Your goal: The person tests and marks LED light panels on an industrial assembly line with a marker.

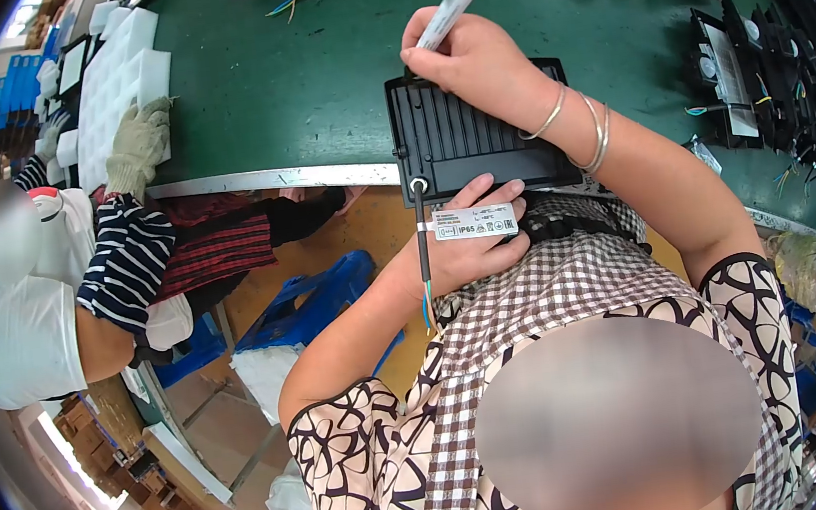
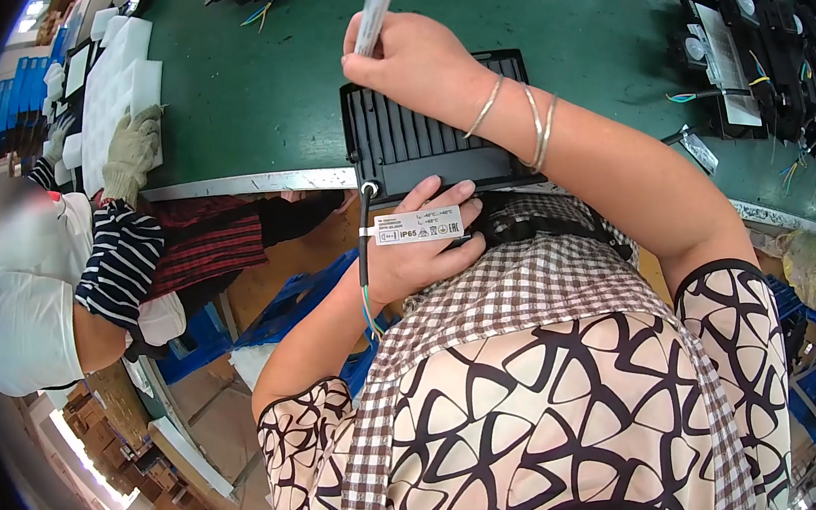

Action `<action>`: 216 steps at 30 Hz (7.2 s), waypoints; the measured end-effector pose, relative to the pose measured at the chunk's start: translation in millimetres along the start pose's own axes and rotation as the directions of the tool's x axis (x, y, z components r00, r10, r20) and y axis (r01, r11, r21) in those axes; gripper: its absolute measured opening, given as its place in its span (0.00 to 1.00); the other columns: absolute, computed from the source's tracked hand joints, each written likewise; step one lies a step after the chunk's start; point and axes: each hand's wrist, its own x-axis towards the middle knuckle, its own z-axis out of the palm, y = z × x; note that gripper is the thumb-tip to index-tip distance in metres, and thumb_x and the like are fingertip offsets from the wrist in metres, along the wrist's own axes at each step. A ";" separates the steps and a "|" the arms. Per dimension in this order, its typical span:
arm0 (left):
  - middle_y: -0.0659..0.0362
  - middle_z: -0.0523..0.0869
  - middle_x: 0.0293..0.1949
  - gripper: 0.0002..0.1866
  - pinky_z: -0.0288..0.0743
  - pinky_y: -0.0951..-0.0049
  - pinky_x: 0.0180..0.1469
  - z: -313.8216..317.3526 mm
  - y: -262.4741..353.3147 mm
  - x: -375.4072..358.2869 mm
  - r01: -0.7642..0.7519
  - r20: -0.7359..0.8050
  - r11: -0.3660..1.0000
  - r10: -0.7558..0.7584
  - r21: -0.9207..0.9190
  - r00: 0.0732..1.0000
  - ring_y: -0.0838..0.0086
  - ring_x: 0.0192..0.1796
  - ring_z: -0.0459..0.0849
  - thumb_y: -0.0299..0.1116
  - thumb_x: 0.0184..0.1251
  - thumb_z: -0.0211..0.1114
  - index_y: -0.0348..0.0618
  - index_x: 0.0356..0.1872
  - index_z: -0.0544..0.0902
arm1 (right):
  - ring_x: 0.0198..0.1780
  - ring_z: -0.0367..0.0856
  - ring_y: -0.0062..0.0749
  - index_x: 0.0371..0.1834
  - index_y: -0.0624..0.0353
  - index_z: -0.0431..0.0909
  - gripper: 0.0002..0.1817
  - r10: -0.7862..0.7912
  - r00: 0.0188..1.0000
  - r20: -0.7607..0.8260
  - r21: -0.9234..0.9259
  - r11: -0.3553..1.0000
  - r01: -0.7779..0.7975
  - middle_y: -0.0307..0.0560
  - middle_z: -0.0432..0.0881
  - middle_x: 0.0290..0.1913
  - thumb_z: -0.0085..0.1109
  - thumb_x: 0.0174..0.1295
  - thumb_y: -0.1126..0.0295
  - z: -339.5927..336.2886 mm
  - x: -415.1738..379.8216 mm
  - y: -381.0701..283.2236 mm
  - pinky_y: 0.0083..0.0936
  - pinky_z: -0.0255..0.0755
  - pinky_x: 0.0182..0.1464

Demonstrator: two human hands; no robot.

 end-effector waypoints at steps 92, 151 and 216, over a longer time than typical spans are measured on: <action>0.55 0.75 0.58 0.30 0.71 0.66 0.59 -197.8 -192.8 146.3 0.053 -0.207 0.253 -0.879 -0.966 0.430 0.66 0.57 0.76 0.56 0.74 0.40 0.42 0.63 0.67 | 0.26 0.71 0.21 0.30 0.59 0.75 0.03 0.246 0.879 -0.408 0.283 0.950 -0.135 0.38 0.75 0.24 0.60 0.56 0.74 -86.4 -151.5 28.8 0.21 0.65 0.28; 0.52 0.74 0.60 0.26 0.68 0.70 0.61 -46.1 -57.4 60.3 0.202 -0.195 0.230 -0.964 -0.952 0.179 0.70 0.59 0.75 0.43 0.74 0.51 0.30 0.61 0.70 | 0.22 0.68 0.21 0.27 0.58 0.76 0.04 0.045 0.965 -0.257 0.130 0.991 -0.012 0.38 0.73 0.20 0.58 0.54 0.71 -51.5 -131.4 24.7 0.21 0.61 0.24; 0.54 0.78 0.55 0.28 0.74 0.70 0.54 -44.5 -62.3 59.9 0.258 -0.127 0.161 -0.981 -0.953 0.146 0.71 0.53 0.79 0.48 0.72 0.53 0.35 0.62 0.71 | 0.26 0.69 0.18 0.31 0.57 0.76 0.07 0.115 0.916 -0.385 0.070 0.993 -0.095 0.33 0.73 0.23 0.55 0.59 0.66 -70.0 -1.3 59.7 0.19 0.64 0.30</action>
